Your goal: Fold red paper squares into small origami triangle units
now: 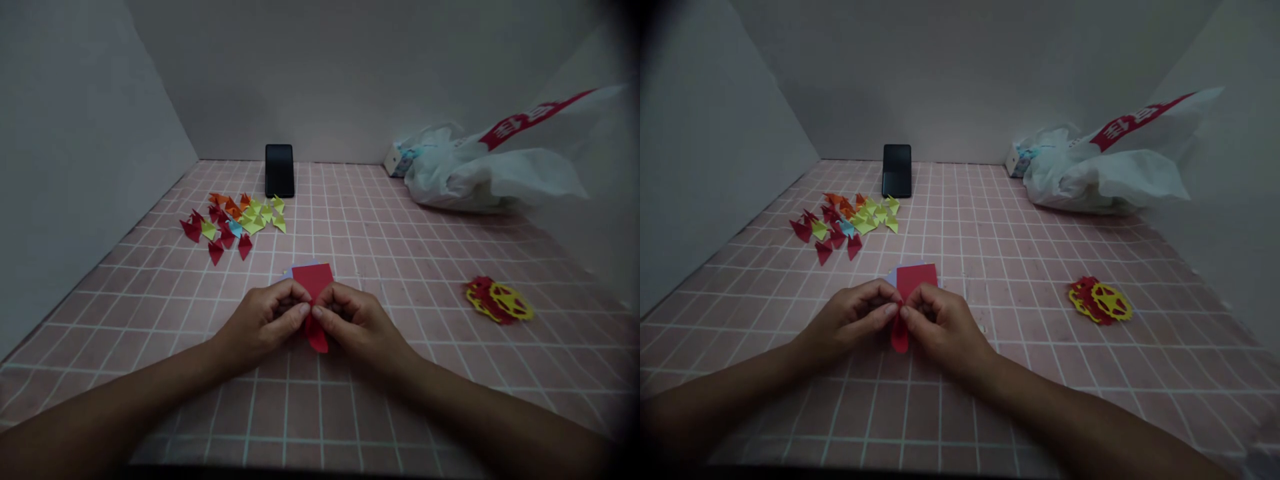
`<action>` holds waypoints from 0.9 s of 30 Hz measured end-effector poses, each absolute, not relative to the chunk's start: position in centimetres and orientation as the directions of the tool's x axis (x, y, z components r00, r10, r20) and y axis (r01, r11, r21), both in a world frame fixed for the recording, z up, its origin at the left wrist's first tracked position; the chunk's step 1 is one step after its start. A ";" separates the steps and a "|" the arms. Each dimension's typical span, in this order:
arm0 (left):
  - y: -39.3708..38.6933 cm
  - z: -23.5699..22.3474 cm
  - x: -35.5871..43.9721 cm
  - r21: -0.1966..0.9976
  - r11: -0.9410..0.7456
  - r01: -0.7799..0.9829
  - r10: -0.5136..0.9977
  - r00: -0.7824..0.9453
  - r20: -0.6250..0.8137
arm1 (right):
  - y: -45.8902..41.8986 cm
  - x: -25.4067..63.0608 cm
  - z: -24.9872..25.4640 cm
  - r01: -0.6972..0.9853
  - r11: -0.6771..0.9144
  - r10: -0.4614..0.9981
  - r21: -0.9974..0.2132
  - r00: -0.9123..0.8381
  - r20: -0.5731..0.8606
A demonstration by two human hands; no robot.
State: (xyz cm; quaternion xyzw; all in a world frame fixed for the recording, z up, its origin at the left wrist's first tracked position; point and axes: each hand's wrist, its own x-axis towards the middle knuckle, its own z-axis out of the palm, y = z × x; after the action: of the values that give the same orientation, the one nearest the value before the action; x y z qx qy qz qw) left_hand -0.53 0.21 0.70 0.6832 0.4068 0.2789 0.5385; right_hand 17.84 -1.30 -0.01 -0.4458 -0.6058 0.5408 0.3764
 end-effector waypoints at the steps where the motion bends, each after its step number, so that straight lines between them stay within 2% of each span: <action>1: 0.2 0.7 -0.5 0.961 -0.085 0.262 0.859 0.508 -0.063 | -1.3 17.8 -0.1 0.135 0.022 0.947 -0.991 -0.320 -0.023; 5: 0.2 0.7 -0.5 0.953 -0.094 0.288 0.869 0.491 -0.063 | -1.4 17.8 -0.3 0.145 0.036 0.948 -0.989 -0.317 -0.012; 10: 0.3 1.2 -0.5 0.919 -0.195 0.343 0.890 0.456 0.018 | -1.2 17.9 -0.3 0.203 0.059 0.943 -0.977 -0.333 -0.012; 17: 0.4 1.1 -0.8 0.974 0.045 0.223 0.845 0.511 -0.156 | -1.0 18.3 0.1 0.202 0.021 0.915 -0.979 -0.399 -0.063; 19: 0.5 1.0 -0.9 0.972 0.067 0.226 0.829 0.530 -0.180 | -0.9 18.3 0.2 0.194 -0.002 0.904 -0.981 -0.420 -0.085; 21: 0.6 1.0 -1.0 0.964 0.025 0.266 0.834 0.527 -0.167 | -0.9 18.3 0.2 0.170 -0.030 0.897 -0.985 -0.431 -0.102; 27: 0.6 1.1 -0.7 0.905 -0.196 0.378 0.885 0.465 -0.002 | -1.2 18.0 -0.1 -0.021 -0.230 0.877 -0.973 -0.438 -0.198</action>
State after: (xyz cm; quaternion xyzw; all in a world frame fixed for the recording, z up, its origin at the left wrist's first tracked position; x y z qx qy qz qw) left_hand -0.70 0.65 1.14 0.7222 0.4373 0.2765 0.4590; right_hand 18.01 -1.18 -0.11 -0.4101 -0.5219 0.6684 0.3356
